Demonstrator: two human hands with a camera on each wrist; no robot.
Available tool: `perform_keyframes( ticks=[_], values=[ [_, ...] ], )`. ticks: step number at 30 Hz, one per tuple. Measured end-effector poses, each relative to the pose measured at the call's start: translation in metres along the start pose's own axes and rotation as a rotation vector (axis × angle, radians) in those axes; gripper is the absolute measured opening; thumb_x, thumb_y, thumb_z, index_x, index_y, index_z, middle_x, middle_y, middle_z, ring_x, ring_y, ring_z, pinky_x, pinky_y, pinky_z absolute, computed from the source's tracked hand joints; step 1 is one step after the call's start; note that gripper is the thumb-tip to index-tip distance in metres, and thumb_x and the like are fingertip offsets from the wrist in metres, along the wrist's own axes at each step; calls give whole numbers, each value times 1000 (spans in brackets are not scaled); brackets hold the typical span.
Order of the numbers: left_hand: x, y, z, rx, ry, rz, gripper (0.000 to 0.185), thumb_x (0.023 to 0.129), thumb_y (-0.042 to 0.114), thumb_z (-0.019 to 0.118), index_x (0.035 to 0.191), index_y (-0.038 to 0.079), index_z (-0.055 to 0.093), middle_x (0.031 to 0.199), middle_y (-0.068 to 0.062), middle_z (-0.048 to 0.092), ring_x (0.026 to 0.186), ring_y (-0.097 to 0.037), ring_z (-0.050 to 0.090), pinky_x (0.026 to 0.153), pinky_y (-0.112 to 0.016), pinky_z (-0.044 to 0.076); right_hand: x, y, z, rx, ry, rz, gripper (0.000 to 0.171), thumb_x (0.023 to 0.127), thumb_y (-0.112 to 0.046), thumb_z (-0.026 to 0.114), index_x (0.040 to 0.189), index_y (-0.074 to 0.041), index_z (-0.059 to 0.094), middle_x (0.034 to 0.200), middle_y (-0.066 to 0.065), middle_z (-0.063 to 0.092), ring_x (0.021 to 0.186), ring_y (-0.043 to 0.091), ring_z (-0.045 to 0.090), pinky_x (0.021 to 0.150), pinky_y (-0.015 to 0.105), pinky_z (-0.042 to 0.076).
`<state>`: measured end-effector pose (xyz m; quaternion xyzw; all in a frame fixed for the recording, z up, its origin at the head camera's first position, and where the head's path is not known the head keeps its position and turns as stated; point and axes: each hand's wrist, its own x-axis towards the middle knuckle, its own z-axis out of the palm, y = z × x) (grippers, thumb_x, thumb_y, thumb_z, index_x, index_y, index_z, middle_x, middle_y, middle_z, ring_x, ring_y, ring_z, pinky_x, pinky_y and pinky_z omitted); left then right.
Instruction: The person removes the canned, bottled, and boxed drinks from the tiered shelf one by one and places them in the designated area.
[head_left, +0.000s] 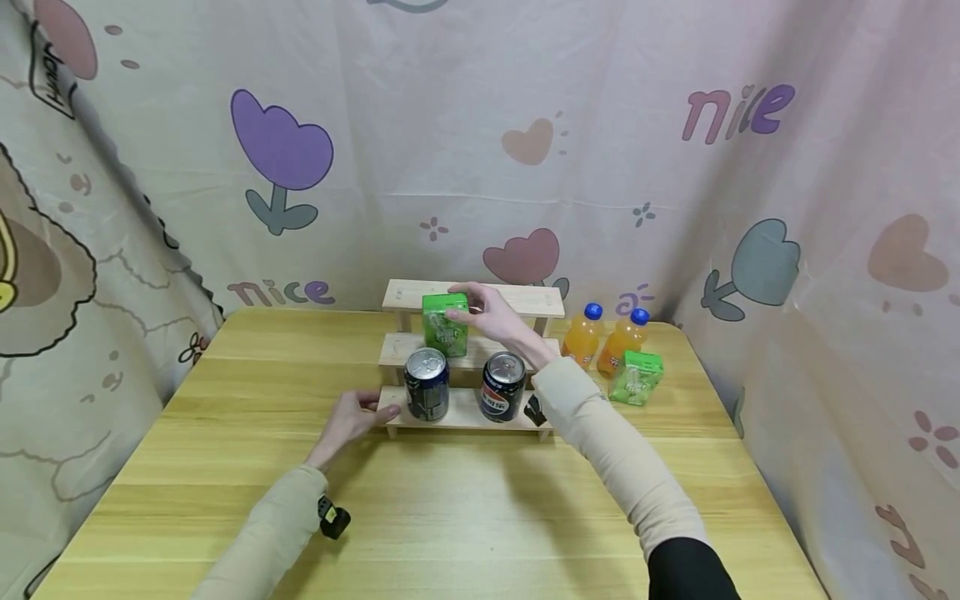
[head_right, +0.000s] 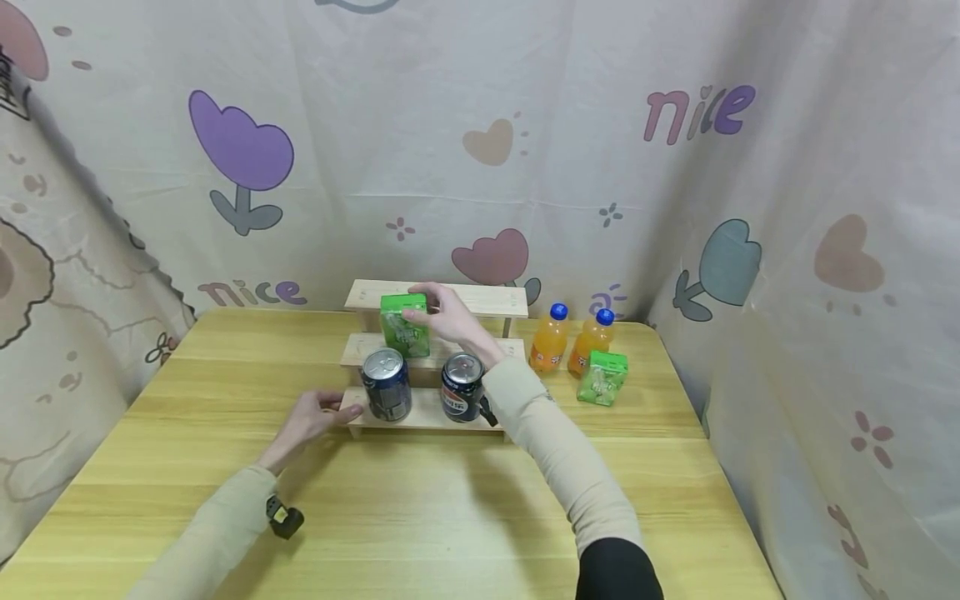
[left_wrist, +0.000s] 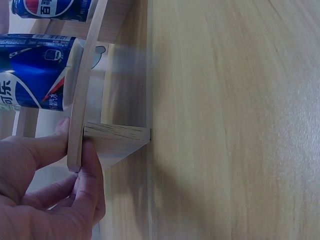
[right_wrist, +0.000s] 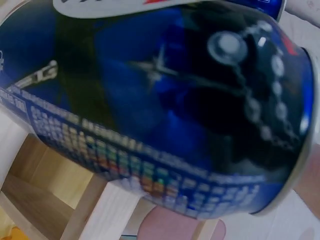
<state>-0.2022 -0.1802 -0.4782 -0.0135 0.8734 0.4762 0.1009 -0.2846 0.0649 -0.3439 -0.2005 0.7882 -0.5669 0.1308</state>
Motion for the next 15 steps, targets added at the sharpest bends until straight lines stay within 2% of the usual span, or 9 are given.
perform_keyframes(
  ticks=[4, 9, 15],
  values=[
    [0, 1, 0, -8, -2, -5, 45, 78, 30, 67, 109, -2, 58, 95, -15, 65, 78, -16, 59, 67, -24, 48, 0, 0, 1, -65, 29, -14, 45, 84, -14, 60, 125, -4, 44, 113, 12, 56, 109, 23, 54, 92, 31, 45],
    [1, -1, 0, 0, -3, -11, 48, 78, 32, 67, 110, -2, 58, 96, -16, 64, 78, -16, 59, 66, -25, 49, 0, -1, 2, -201, 61, -67, 35, 85, -17, 60, 117, -8, 51, 106, 9, 58, 104, 21, 56, 86, 30, 47],
    [1, -1, 0, -3, -5, -5, 46, 78, 31, 67, 109, -3, 58, 96, -17, 64, 79, -17, 59, 67, -25, 48, -2, -3, 2, -308, 88, -98, 32, 85, -18, 60, 114, -8, 53, 104, 8, 59, 100, 21, 57, 83, 29, 48]
  ],
)
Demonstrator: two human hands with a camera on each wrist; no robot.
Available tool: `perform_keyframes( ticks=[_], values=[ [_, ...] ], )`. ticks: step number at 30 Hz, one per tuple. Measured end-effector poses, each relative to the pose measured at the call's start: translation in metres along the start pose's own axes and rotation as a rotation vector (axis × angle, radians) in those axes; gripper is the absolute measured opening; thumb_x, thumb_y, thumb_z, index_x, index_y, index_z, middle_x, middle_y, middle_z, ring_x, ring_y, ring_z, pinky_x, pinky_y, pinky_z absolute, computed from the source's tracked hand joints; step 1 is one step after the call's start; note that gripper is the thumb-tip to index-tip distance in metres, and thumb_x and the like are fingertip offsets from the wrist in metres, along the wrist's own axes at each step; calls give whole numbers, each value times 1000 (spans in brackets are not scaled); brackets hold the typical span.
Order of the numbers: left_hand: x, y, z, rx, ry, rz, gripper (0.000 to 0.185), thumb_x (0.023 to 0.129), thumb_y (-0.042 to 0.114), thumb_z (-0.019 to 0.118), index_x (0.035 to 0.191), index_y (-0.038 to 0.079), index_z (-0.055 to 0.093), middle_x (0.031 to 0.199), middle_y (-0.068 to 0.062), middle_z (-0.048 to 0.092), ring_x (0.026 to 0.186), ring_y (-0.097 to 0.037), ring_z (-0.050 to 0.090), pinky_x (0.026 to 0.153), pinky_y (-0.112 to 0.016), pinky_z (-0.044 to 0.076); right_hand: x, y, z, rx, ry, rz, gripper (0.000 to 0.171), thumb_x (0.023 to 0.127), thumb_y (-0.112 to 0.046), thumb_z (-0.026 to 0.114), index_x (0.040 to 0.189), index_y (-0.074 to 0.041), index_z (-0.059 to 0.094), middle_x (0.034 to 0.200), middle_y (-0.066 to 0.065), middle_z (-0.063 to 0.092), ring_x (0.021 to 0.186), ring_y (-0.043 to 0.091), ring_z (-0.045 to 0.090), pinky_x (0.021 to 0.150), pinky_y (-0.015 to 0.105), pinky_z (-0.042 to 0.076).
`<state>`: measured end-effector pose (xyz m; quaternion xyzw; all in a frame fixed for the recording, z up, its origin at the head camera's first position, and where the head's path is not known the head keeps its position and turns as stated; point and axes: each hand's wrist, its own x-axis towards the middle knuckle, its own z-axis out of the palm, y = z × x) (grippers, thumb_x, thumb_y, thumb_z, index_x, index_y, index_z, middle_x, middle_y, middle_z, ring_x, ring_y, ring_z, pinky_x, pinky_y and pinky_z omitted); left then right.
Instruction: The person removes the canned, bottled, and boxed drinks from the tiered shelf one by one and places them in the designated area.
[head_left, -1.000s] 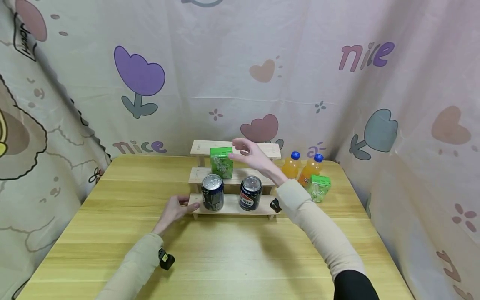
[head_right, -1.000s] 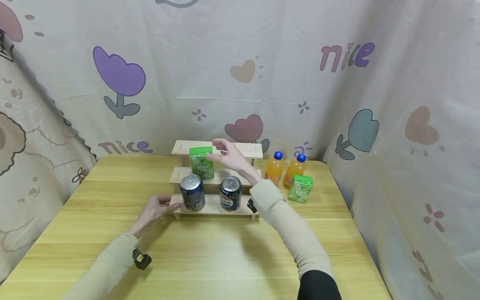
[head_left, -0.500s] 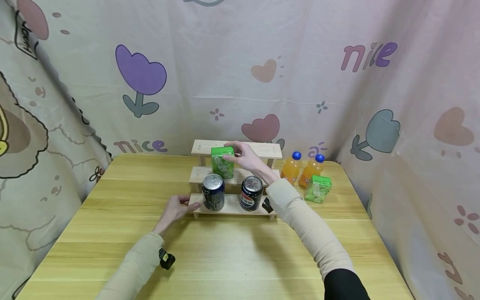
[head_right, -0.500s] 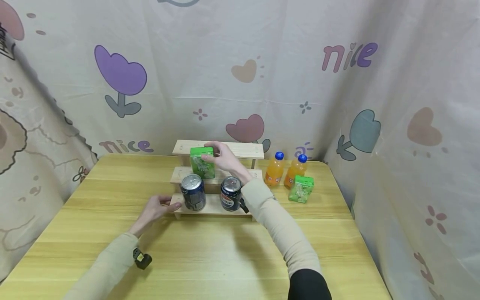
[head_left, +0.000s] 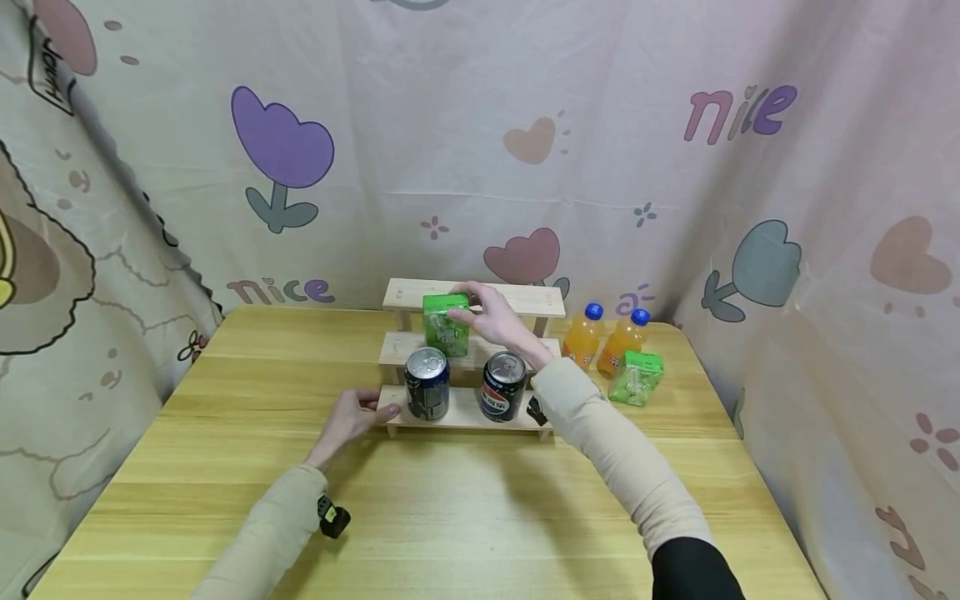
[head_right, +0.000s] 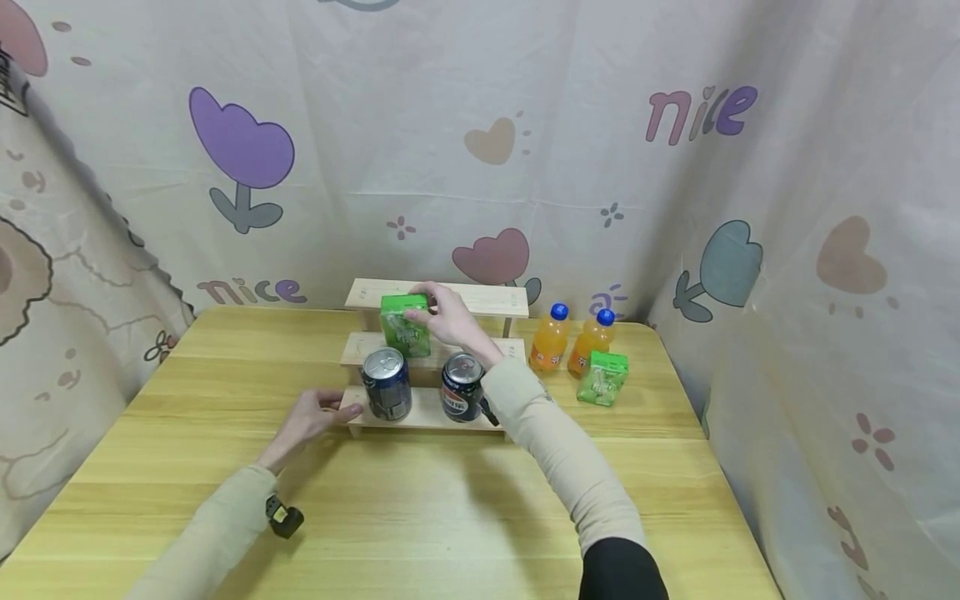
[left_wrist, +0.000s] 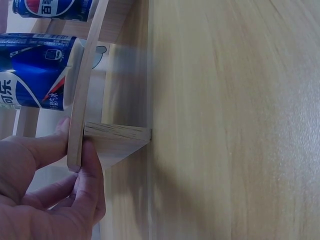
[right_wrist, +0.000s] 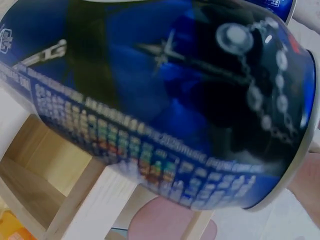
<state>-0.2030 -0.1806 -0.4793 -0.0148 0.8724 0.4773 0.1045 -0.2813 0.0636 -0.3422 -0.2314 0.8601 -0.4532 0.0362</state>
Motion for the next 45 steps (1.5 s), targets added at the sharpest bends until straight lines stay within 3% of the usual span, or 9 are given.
perform_keyframes(
  ticks=[9, 14, 22, 33, 37, 41, 45],
  values=[
    [0, -1, -1, -8, 0, 0, 47, 78, 32, 67, 110, -2, 58, 97, -16, 64, 79, -16, 59, 68, -24, 48, -13, -4, -17, 7, 32, -53, 34, 85, -20, 60, 117, -10, 53, 99, 6, 59, 97, 18, 57, 84, 33, 45],
    [-1, 0, -1, 0, 2, -5, 48, 78, 32, 67, 110, -3, 58, 97, -16, 65, 80, -16, 59, 68, -25, 49, -29, -4, -36, 53, 48, -62, 31, 85, -21, 59, 115, -14, 53, 100, 5, 58, 104, 18, 55, 90, 36, 43],
    [0, -1, 0, 21, 14, -13, 49, 77, 33, 67, 110, -1, 58, 98, -15, 64, 82, -18, 59, 70, -27, 49, -63, -1, -73, 27, 69, -39, 32, 86, -23, 59, 116, -16, 52, 104, 3, 58, 107, 18, 53, 92, 38, 42],
    [0, -1, 0, 19, 22, -21, 50, 77, 33, 68, 111, -1, 58, 99, -16, 64, 83, -19, 59, 71, -28, 49, -100, 35, -123, 23, 215, 26, 36, 85, -18, 59, 119, -10, 51, 114, 10, 57, 103, 18, 53, 96, 41, 40],
    [0, -1, 0, 14, 25, -15, 49, 77, 32, 68, 110, -2, 58, 98, -16, 64, 81, -19, 60, 70, -27, 49, -111, 52, -138, -45, 254, 74, 35, 86, -27, 58, 118, -13, 52, 112, 7, 57, 100, 15, 51, 94, 40, 39],
    [0, -1, 0, 6, 17, -15, 49, 77, 32, 67, 111, -2, 57, 98, -16, 64, 81, -18, 59, 70, -26, 48, -120, 68, -148, -105, 259, 129, 35, 87, -33, 55, 117, -16, 51, 111, 4, 56, 99, 18, 51, 88, 38, 40],
    [1, -1, 1, 5, 13, -20, 49, 77, 32, 67, 111, -2, 58, 98, -15, 64, 81, -18, 59, 69, -25, 48, -124, 84, -151, -115, 241, 142, 38, 87, -34, 55, 119, -14, 50, 115, 7, 55, 109, 24, 50, 95, 48, 37]
  ],
)
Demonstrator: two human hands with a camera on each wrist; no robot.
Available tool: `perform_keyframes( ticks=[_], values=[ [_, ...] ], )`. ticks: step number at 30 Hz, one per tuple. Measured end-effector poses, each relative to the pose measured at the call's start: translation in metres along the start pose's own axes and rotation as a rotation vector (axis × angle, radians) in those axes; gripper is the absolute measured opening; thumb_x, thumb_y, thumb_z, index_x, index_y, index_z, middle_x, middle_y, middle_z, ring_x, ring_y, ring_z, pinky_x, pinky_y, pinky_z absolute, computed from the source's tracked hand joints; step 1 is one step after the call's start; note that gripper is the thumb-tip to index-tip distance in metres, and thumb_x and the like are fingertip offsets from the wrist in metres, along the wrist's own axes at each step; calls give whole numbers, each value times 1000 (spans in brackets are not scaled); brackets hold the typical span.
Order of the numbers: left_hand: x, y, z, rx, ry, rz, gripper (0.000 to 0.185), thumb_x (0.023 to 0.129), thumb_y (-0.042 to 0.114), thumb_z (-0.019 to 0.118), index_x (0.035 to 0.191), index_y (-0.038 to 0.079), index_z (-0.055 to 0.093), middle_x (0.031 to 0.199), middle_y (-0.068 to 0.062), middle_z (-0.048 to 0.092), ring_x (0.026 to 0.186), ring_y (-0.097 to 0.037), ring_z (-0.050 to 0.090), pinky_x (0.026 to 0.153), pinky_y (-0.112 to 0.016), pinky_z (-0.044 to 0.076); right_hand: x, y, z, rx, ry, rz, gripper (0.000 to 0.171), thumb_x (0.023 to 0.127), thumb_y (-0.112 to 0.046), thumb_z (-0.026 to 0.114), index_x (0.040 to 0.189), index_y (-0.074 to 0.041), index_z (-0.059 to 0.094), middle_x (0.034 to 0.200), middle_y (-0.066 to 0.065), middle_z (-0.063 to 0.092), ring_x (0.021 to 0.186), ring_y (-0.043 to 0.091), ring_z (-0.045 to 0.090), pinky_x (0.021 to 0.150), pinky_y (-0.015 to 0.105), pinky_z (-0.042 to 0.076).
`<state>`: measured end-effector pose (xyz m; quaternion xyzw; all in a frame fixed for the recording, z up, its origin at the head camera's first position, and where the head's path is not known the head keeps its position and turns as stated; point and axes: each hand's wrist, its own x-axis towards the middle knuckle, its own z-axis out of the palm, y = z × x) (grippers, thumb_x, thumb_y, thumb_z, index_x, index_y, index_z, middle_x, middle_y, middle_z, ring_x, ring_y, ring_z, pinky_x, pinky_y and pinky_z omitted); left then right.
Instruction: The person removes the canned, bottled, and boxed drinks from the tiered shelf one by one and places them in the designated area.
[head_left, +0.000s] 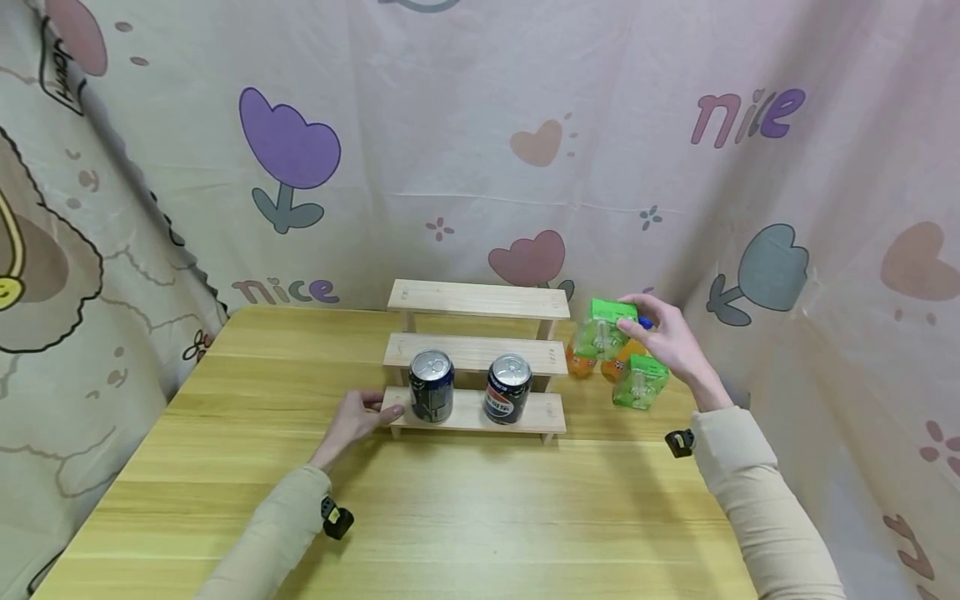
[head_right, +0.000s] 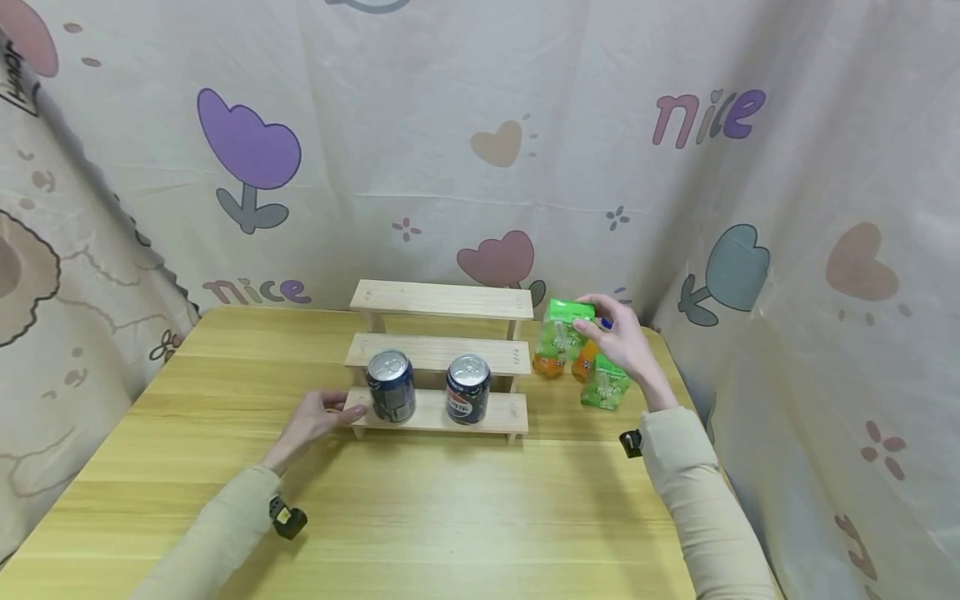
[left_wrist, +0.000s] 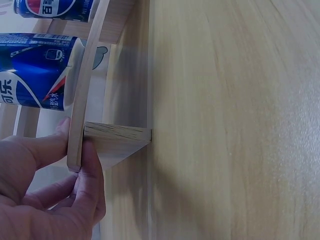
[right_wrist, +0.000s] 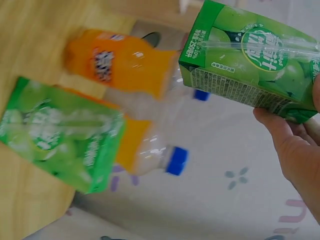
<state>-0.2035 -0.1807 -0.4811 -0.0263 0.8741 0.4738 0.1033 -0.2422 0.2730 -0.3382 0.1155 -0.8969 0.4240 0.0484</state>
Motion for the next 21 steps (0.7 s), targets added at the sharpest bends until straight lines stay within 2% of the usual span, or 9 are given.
perform_keyframes(
  ticks=[5, 8, 14, 21],
  values=[
    [-1, 1, 0, -1, 8, 11, 48, 77, 32, 68, 109, -2, 59, 97, -16, 64, 81, -18, 59, 69, -27, 49, 2, 17, 5, 12, -36, -17, 40, 86, -29, 57, 119, -8, 49, 125, 13, 50, 122, 33, 41, 102, 56, 27],
    [-1, 1, 1, 2, 14, 17, 48, 76, 32, 68, 109, -1, 59, 97, -16, 65, 82, -19, 60, 71, -28, 50, 3, 25, 11, 10, -51, -11, 40, 86, -27, 57, 120, -6, 49, 129, 17, 47, 124, 37, 39, 102, 57, 26],
    [-2, 1, 1, -1, 19, 15, 49, 76, 32, 69, 110, -2, 58, 99, -17, 64, 85, -22, 60, 73, -30, 51, 5, 41, 24, 17, -101, 22, 42, 86, -25, 58, 121, -4, 48, 125, 19, 49, 123, 39, 38, 102, 58, 25],
    [-2, 0, 2, -3, 17, 30, 48, 76, 31, 69, 109, -3, 59, 96, -17, 65, 80, -19, 60, 68, -26, 50, 6, 55, 38, -31, -116, 45, 39, 86, -21, 58, 118, -3, 48, 115, 19, 55, 112, 36, 49, 95, 51, 39]
  ],
)
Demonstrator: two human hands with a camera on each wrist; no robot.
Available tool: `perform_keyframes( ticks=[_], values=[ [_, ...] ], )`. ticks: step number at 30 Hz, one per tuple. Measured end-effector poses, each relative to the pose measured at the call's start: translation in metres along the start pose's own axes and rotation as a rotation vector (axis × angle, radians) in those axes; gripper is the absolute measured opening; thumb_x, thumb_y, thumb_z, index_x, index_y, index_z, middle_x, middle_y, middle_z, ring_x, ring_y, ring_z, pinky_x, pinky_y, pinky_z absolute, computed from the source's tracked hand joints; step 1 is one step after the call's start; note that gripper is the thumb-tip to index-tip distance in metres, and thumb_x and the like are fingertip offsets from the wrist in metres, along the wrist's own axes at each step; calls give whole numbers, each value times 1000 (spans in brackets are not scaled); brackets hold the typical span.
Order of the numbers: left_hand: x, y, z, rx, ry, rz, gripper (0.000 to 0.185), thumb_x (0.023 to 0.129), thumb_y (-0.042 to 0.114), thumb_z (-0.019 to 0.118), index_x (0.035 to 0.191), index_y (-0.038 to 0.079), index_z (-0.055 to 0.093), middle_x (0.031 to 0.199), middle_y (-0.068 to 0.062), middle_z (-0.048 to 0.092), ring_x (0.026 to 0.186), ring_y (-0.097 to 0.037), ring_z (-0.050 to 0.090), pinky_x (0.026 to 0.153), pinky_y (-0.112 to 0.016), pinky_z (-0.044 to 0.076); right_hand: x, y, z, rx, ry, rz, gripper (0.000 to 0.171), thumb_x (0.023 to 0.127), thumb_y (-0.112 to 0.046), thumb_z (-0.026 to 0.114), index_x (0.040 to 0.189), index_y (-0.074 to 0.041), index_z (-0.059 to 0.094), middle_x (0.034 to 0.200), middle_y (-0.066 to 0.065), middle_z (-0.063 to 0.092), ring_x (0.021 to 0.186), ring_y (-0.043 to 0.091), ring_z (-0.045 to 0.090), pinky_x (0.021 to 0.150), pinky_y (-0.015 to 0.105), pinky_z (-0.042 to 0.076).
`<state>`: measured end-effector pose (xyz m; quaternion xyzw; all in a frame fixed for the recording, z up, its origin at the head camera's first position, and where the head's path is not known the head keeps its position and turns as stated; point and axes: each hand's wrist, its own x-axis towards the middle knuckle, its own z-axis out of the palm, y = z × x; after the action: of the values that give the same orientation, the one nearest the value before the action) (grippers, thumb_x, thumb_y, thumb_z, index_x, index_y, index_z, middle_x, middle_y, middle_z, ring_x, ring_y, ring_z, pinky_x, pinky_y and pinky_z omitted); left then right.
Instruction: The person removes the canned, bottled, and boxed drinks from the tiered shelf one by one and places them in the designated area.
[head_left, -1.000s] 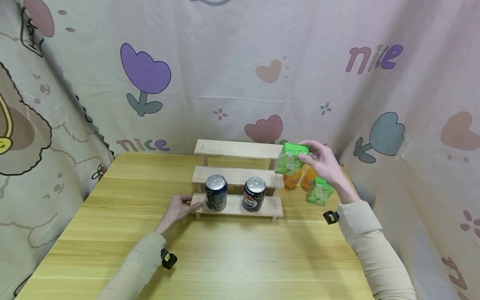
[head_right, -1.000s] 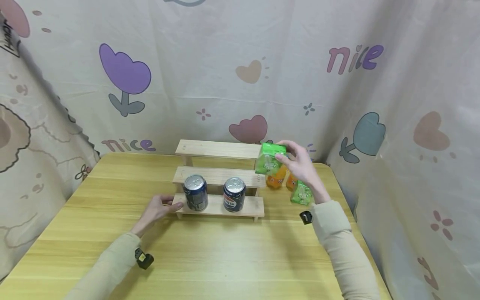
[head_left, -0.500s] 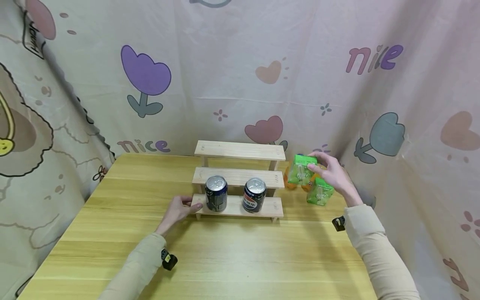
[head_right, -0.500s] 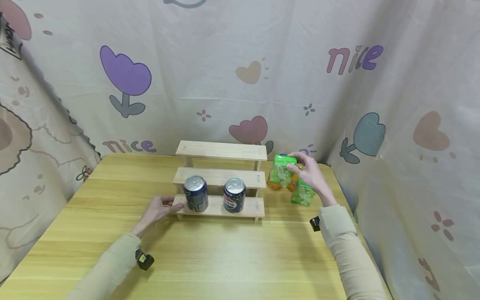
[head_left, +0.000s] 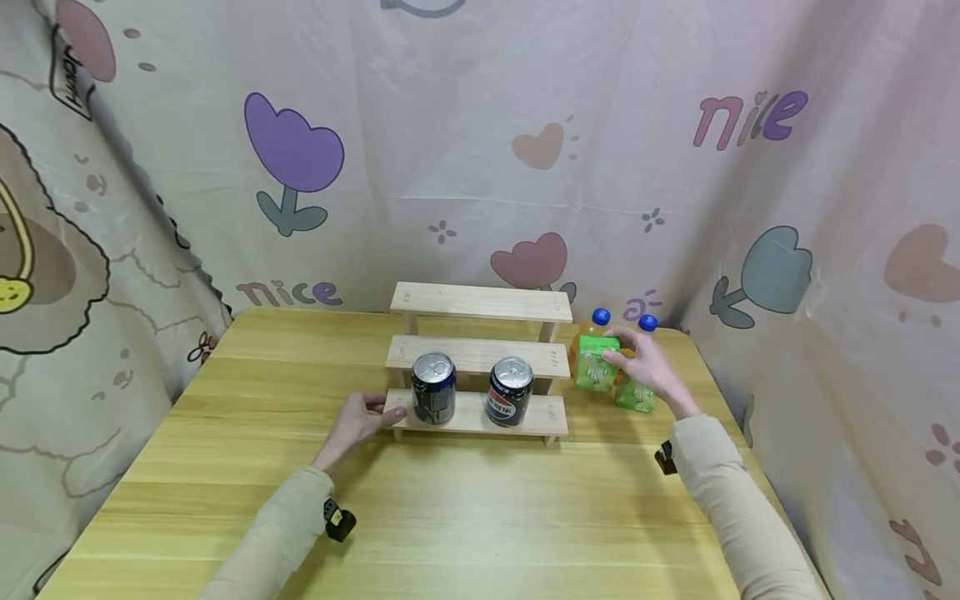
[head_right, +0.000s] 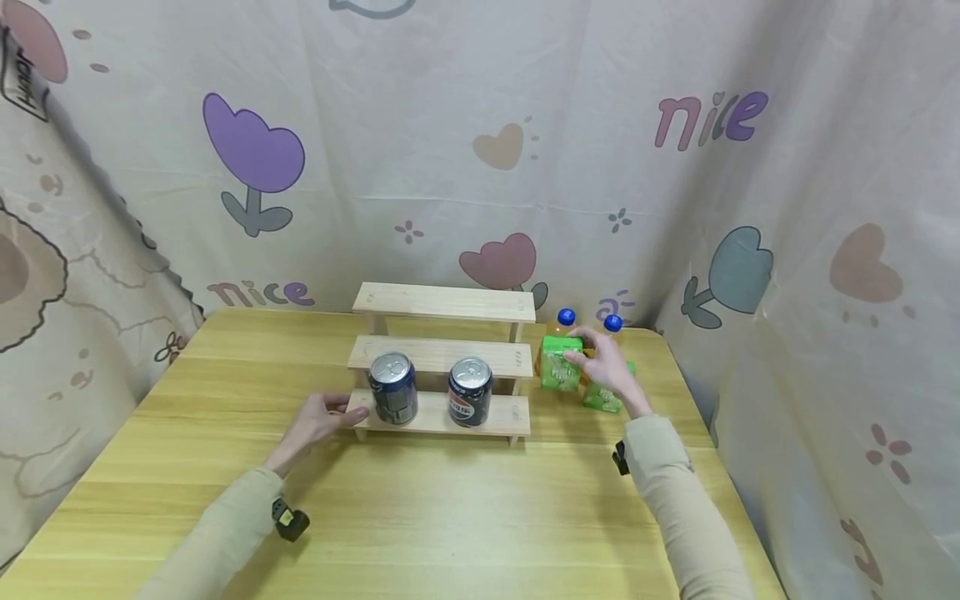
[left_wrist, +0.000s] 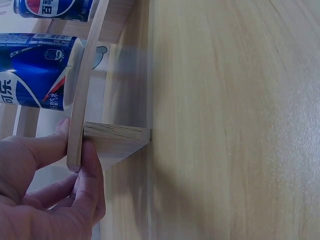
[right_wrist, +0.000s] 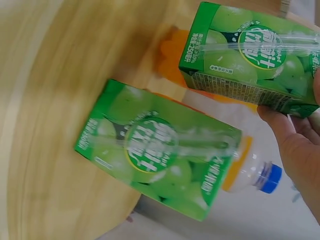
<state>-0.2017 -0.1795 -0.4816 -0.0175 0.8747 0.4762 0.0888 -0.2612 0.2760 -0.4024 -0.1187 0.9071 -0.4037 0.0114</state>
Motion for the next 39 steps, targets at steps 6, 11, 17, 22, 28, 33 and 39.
perform_keyframes(
  ticks=[6, 11, 17, 22, 28, 33, 39],
  values=[
    [0, -1, 0, -6, -1, 8, 47, 77, 31, 68, 108, -3, 59, 94, -16, 65, 78, -16, 59, 65, -23, 49, 1, 6, 9, -21, -7, -26, 37, 86, -21, 58, 117, -3, 49, 112, 19, 57, 107, 35, 52, 90, 49, 42],
    [1, 0, 0, -4, -2, 1, 47, 78, 31, 67, 108, -3, 59, 94, -16, 65, 78, -16, 59, 65, -23, 48, 2, 11, 15, -16, -31, -16, 35, 86, -19, 58, 117, -4, 50, 109, 17, 58, 101, 32, 55, 85, 45, 47],
    [1, 0, 0, -4, -1, -3, 46, 77, 31, 67, 108, -3, 59, 94, -15, 65, 77, -15, 59, 65, -23, 48, 3, 15, 21, -21, -42, 26, 37, 85, -18, 58, 119, -5, 49, 112, 17, 57, 100, 30, 55, 84, 42, 48],
    [1, 0, 0, -6, -7, -19, 48, 78, 31, 67, 110, -2, 58, 96, -15, 64, 80, -17, 59, 68, -26, 49, 2, 16, 23, -49, -36, 39, 37, 85, -18, 59, 118, -6, 49, 113, 16, 56, 100, 29, 54, 86, 44, 46],
    [1, 0, -1, 2, -7, -25, 49, 78, 32, 67, 111, -2, 57, 98, -15, 64, 82, -18, 59, 70, -27, 49, 2, 15, 20, -56, -54, 33, 36, 85, -18, 58, 118, -6, 50, 113, 17, 56, 101, 30, 53, 88, 46, 44],
    [2, -1, -1, -2, -7, -13, 48, 77, 32, 67, 109, -2, 58, 95, -15, 65, 79, -17, 59, 67, -25, 49, 1, 15, 14, -30, -94, 37, 34, 86, -10, 56, 118, 0, 48, 111, 20, 55, 96, 30, 54, 85, 44, 46],
    [2, 0, -1, -2, -6, -23, 47, 77, 32, 67, 108, -2, 59, 93, -14, 65, 77, -16, 58, 65, -24, 47, -1, 15, 10, 18, -130, 63, 36, 87, -4, 50, 121, 5, 43, 116, 25, 51, 100, 31, 53, 88, 43, 45]
  ],
)
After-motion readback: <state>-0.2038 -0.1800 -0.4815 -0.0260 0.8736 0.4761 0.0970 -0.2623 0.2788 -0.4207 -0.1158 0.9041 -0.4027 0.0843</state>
